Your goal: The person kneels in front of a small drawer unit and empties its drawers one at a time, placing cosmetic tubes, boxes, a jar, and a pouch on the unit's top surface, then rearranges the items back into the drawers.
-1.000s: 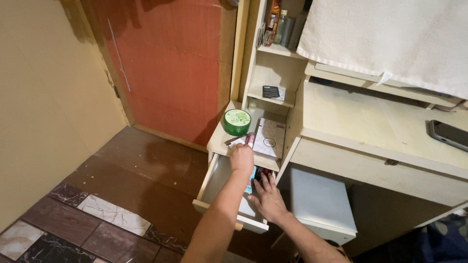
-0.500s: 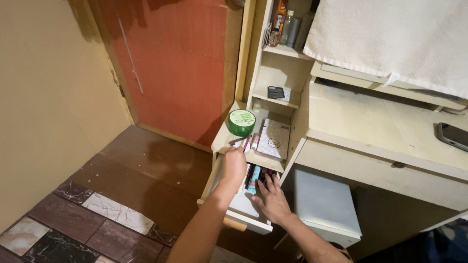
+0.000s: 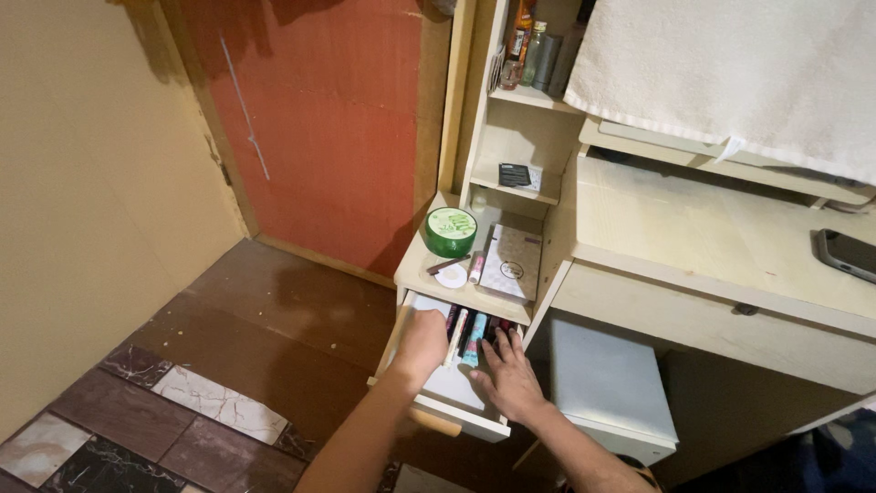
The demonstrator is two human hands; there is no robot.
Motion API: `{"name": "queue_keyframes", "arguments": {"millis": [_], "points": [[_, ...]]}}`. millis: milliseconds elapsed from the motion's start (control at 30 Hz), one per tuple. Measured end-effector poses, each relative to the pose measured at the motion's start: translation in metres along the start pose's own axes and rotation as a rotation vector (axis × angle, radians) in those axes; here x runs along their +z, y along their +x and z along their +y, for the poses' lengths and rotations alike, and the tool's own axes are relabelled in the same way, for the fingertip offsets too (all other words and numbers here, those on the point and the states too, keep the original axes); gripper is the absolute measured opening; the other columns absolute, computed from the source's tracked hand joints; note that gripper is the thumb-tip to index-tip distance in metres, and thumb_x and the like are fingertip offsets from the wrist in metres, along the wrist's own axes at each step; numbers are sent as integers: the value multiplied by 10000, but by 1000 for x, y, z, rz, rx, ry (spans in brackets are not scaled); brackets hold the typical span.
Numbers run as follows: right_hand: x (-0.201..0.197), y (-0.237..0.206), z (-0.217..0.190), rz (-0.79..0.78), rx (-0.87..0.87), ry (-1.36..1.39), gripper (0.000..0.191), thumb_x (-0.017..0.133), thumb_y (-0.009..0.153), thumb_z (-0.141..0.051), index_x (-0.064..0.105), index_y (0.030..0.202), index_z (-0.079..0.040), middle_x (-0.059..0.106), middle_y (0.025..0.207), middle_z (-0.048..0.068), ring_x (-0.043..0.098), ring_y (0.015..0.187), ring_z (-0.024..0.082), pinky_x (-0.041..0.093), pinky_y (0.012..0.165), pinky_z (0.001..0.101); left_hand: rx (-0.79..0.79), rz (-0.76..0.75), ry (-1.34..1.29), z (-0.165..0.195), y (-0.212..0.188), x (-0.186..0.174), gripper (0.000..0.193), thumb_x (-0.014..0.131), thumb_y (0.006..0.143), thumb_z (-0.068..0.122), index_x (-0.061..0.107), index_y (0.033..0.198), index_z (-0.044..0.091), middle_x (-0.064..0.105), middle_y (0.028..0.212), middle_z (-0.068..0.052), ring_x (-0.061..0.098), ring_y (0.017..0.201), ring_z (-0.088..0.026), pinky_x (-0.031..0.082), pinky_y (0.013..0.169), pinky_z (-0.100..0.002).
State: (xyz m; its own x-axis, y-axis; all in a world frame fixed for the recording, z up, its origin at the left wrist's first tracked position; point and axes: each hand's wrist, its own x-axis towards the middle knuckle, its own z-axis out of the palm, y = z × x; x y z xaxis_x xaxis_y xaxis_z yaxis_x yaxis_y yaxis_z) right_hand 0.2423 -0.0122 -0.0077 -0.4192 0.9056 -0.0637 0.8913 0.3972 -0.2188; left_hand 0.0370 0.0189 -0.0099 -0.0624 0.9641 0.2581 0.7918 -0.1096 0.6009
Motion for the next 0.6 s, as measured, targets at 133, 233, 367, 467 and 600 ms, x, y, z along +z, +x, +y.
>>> {"name": "queue_keyframes", "arguments": {"millis": [133, 233, 367, 467, 600], "points": [[2, -2, 1, 52, -35, 29, 717, 543, 986, -493, 384, 1527, -48, 167, 1645, 238, 51, 1542, 443, 168, 1243, 510, -51, 86, 117, -7, 8, 30, 202, 566, 936, 37, 743, 858, -24, 713, 919, -272, 730, 829, -417, 596, 734, -481], [5, -1, 3, 56, -49, 27, 719, 545, 993, -495, 383, 1525, -39, 165, 1642, 248, 51, 1538, 451, 165, 1246, 511, -89, 30, 163, -16, 9, 51, 179, 567, 881, -1, 745, 890, -19, 712, 996, -272, 731, 887, -411, 599, 756, -482], [7, 0, 4, 47, -35, 36, 720, 551, 986, -496, 384, 1525, -47, 162, 1649, 238, 55, 1542, 444, 176, 1240, 510, -27, 32, 269, -20, 19, 66, 176, 575, 867, -14, 747, 903, -15, 716, 1022, -262, 742, 922, -387, 611, 789, -451], [6, 0, 3, 54, -43, 39, 717, 553, 988, -493, 385, 1525, -48, 159, 1645, 240, 51, 1535, 452, 173, 1235, 516, -103, -25, 252, -15, 24, 67, 181, 577, 887, 2, 753, 931, -10, 719, 1039, -255, 736, 952, -393, 606, 805, -462], [5, -1, 2, 45, -32, 42, 715, 559, 984, -497, 401, 1517, -48, 169, 1647, 233, 64, 1540, 447, 185, 1239, 509, -186, -135, 223, -4, 30, 62, 211, 557, 942, 25, 765, 967, 1, 741, 1043, -249, 740, 994, -388, 601, 856, -460]]}}
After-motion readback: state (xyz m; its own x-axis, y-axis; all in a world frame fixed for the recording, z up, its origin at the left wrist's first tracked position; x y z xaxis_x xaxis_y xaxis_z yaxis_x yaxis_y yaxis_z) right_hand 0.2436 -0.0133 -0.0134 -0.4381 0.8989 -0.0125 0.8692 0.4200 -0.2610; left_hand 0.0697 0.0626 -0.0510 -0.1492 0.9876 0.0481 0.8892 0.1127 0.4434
